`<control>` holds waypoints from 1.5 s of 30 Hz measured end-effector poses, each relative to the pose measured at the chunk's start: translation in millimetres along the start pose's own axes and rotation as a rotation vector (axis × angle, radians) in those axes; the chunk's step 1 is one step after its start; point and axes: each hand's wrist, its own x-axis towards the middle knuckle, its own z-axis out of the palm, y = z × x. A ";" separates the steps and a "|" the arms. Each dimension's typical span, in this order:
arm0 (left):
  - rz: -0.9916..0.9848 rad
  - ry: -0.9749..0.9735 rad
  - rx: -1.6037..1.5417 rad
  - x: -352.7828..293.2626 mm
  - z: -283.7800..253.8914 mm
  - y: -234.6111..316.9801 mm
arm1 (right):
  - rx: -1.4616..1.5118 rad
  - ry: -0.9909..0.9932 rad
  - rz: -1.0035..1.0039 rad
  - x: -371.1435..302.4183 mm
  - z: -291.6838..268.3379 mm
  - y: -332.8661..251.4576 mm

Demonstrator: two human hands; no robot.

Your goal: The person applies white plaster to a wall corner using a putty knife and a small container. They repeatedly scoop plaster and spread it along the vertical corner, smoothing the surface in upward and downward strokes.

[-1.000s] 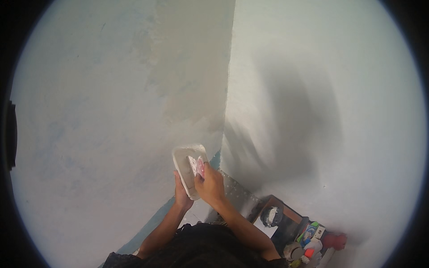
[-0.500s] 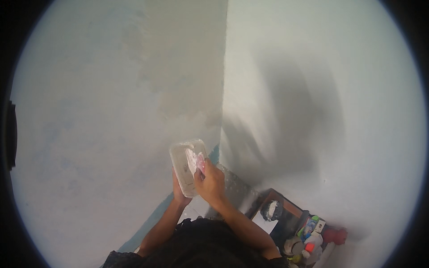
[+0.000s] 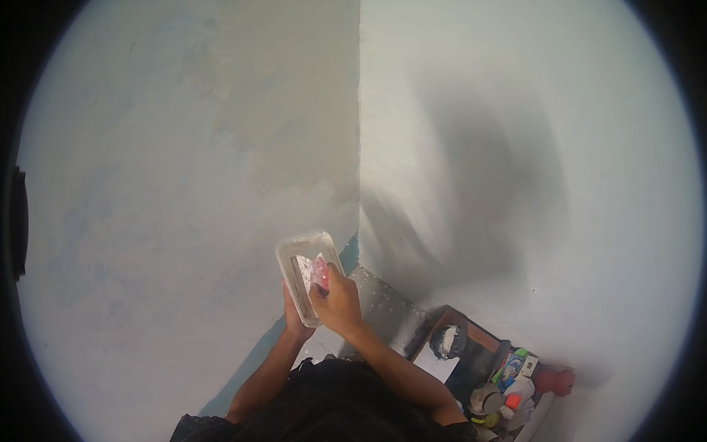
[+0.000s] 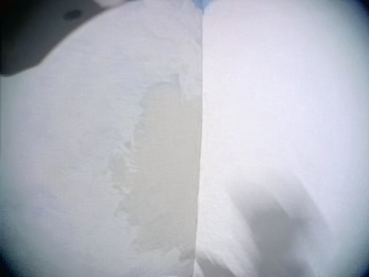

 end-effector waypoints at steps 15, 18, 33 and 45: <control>-0.160 -0.173 0.087 -0.6 -28.5 12.7 | 0.641 -0.123 0.392 0.4 10.7 35.1; -0.191 -0.184 0.102 -4.4 -30.4 19.9 | 0.744 -0.139 0.424 0.2 5.0 25.3; -0.149 -0.005 -0.040 -50.7 -142.6 -1.1 | 1.158 -0.133 0.503 -15.0 11.4 22.9; -0.039 0.009 -0.039 -175.9 -247.6 -61.5 | 1.363 -0.049 0.393 -42.5 23.3 -95.2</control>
